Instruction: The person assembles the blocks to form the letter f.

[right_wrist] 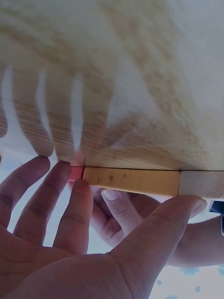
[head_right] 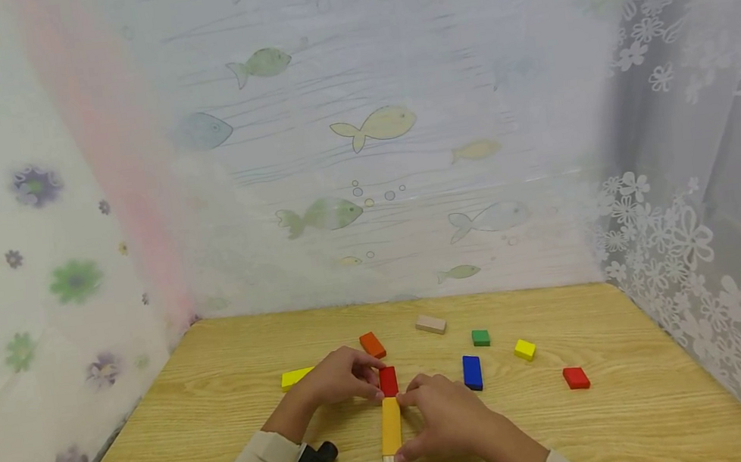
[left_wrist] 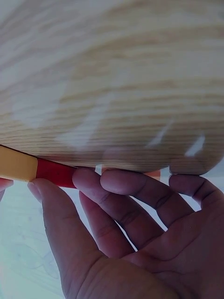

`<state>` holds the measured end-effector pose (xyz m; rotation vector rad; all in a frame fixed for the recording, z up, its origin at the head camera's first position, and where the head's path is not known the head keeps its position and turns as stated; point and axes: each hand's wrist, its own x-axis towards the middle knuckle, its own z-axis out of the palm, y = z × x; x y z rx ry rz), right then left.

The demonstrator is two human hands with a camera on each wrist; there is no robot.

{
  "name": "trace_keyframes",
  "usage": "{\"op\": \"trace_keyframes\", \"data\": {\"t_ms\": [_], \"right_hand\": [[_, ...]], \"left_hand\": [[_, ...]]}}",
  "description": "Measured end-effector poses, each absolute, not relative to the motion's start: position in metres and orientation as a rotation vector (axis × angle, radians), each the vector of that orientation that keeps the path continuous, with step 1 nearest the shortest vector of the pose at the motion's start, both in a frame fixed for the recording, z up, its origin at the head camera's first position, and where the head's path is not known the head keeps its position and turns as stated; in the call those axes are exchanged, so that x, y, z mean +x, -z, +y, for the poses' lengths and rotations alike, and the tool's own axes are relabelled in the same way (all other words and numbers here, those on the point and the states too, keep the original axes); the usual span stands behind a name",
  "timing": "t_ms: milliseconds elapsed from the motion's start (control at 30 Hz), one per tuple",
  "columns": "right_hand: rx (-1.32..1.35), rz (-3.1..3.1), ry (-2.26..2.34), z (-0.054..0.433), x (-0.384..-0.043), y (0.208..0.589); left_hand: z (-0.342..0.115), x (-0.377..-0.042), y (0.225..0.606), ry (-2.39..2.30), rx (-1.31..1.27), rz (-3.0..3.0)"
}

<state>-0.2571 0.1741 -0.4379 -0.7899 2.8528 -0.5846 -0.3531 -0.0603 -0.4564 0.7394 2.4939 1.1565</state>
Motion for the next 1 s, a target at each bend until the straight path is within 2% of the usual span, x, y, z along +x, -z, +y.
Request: {"op": "trace_keyframes", "data": {"t_ms": [1000], "right_hand": [[-0.759, 2.865, 0.543, 0.1712, -0.2594, 0.4393]], "left_hand": [[-0.0611, -0.3536, 0.458, -1.101, 0.75, 2.485]]}}
